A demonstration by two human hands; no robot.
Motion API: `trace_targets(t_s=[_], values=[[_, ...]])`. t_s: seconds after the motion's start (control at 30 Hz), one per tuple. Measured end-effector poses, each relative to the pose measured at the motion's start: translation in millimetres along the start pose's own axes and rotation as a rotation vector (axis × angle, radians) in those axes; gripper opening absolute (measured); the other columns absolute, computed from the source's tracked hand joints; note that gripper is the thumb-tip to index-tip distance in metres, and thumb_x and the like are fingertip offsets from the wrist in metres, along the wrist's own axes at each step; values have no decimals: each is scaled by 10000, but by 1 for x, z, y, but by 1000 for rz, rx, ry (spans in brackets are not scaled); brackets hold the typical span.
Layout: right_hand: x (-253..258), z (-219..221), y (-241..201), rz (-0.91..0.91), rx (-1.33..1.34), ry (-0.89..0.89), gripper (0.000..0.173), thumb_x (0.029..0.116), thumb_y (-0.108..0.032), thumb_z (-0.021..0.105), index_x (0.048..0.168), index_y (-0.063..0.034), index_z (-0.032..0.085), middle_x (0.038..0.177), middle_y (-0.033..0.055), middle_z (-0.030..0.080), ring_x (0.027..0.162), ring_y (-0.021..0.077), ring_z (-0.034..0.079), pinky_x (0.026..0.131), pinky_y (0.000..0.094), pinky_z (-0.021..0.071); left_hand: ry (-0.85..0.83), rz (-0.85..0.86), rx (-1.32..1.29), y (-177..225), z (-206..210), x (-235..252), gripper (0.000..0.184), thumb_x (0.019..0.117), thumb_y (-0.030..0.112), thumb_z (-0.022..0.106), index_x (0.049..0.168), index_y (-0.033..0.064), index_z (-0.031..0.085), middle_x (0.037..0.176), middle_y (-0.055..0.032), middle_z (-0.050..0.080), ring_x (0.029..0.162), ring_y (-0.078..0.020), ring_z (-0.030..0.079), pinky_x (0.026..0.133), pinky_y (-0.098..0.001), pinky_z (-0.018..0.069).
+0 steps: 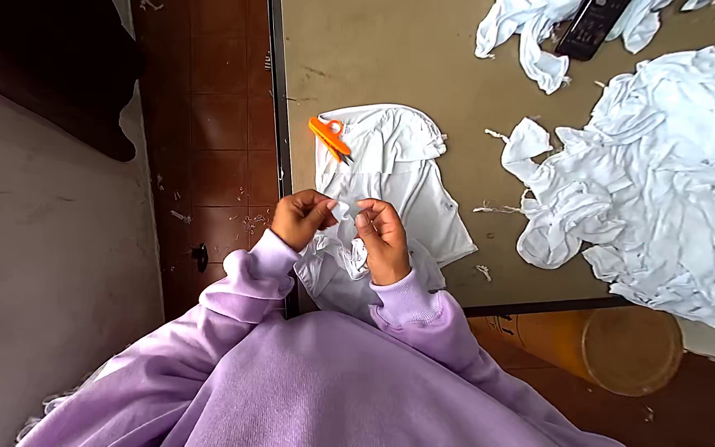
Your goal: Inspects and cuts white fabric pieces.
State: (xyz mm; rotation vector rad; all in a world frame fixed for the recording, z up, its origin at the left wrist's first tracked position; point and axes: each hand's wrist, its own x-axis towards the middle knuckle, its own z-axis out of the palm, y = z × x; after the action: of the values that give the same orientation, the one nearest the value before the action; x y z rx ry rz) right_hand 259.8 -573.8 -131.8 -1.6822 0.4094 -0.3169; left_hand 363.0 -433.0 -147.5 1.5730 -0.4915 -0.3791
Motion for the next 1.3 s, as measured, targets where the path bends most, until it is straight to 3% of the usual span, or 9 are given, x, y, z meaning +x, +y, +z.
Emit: trace_targets(t_s=[0.07, 0.17, 0.27, 0.43, 0.53, 0.83, 0.93, 1.03, 1.3], values=[[-12, -7, 0, 3, 22, -14, 280, 1033, -192, 504, 1245, -11, 534, 955, -37, 549, 682, -25, 536, 616, 156, 498, 163, 10, 462, -5, -37, -5, 193, 951, 65, 654, 1096, -46, 717, 1091, -160, 748, 1025, -228, 726, 942, -407, 577], [-31, -24, -3, 19, -66, -27, 411, 910, -139, 688, 1251, 32, 535, 1050, 30, 562, 708, -14, 549, 639, 148, 503, 164, -50, 683, -10, -79, -9, 554, 895, 90, 706, 1405, -67, 553, 1543, -342, 406, 1471, -516, 329, 1215, -629, 235], [-48, -28, -3, 37, -129, 5, 386, 903, -86, 691, 1237, 51, 552, 1052, 62, 579, 772, 13, 589, 702, 174, 535, -123, 23, 408, 7, -45, -25, 393, 931, 63, 638, 1295, -83, 617, 1258, -258, 664, 1199, -352, 643, 1024, -504, 529], [-72, -35, -4, -106, -314, 59, 382, 847, -96, 766, 1155, 66, 607, 1024, 106, 618, 779, 47, 588, 704, 196, 522, -510, 64, 589, -13, 30, -35, 296, 982, 14, 589, 1254, -64, 676, 1376, -274, 602, 1255, -441, 602, 1062, -561, 484], [-82, -46, 1, -135, -707, -32, 435, 760, -32, 860, 1129, 102, 671, 997, 261, 654, 757, 315, 634, 675, 442, 543, -583, -205, 823, -23, 33, -22, 402, 985, 6, 592, 1385, -27, 587, 1486, -278, 480, 1342, -480, 505, 1055, -607, 468], [-111, -50, 34, 373, -1030, -154, 422, 904, -124, 781, 1237, 92, 639, 1239, 347, 616, 1168, 525, 598, 981, 655, 473, -693, -199, 707, -21, -1, 9, 218, 988, 99, 650, 1140, -45, 713, 1154, -254, 704, 1145, -420, 659, 1024, -617, 473], [-116, -53, 30, 489, -941, -99, 351, 978, -148, 698, 1233, 88, 648, 1219, 329, 645, 1178, 494, 613, 1015, 647, 454, -314, -175, 640, -20, -42, -2, 218, 964, 99, 675, 1114, -55, 714, 1102, -267, 705, 1065, -414, 679, 972, -590, 512], [-125, -58, 27, 470, -744, 58, 287, 1023, -157, 631, 1145, 97, 690, 1139, 321, 664, 1131, 457, 628, 1008, 617, 453, 4, -191, 826, -13, -79, -18, 439, 945, 136, 675, 1338, -49, 617, 1456, -338, 480, 1348, -543, 442, 1101, -636, 386], [-155, -6, -20, 88, 514, 72, 162, 1004, -169, 569, 1059, -205, 717, 945, -80, 739, 853, 20, 694, 779, 240, 600, -434, 53, 650, -7, 22, -73, 756, 782, 166, 823, 1484, 116, 545, 1611, -261, 354, 1456, -541, 320, 1021, -760, 351]])
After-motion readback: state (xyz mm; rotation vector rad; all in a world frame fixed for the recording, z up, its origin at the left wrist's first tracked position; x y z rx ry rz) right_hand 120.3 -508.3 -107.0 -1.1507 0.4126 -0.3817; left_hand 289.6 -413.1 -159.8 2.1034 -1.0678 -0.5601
